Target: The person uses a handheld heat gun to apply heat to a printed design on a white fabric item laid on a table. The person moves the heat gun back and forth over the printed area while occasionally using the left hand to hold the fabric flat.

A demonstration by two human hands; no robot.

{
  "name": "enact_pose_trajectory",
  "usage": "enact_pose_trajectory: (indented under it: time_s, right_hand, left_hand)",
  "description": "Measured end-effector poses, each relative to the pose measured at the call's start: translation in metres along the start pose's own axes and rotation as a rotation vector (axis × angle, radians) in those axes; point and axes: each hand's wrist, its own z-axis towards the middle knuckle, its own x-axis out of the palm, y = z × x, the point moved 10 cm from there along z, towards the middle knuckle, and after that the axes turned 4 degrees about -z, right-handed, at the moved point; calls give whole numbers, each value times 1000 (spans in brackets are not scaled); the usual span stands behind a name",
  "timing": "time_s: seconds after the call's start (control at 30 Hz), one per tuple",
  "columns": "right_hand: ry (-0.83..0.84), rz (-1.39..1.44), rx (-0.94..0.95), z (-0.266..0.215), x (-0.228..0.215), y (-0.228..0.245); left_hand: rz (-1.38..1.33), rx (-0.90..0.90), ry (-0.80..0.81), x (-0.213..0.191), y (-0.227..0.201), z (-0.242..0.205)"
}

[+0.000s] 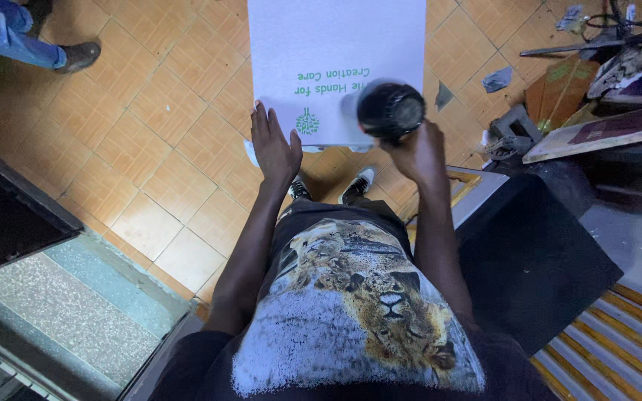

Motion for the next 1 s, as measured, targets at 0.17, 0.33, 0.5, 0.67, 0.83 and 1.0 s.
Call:
enact_pose_trajectory:
  time_s: [0.17,0.33,0.5,0.67,0.83,1.0]
  right_hand:
    - [74,-20,-41,3,8,4]
    - [-60,-186,78,11,-20,-50]
    - [7,-54,-53,-11,-24,-22]
    - [39,65,-152,-14,27,-1]
    - [74,100,-327,-10,53,52]
    - [142,46,-356,-20,31,54]
  left_hand:
    - [40,1,27,-1,3,0]
    - [8,27,66,-4,3,2]
    - [-48,19,88,-10,3,8]
    - [-108,18,61,-9,8,6]
    - [-174,98,-125,-40,-1,4]
    - [-196,134,-184,-57,-2,6]
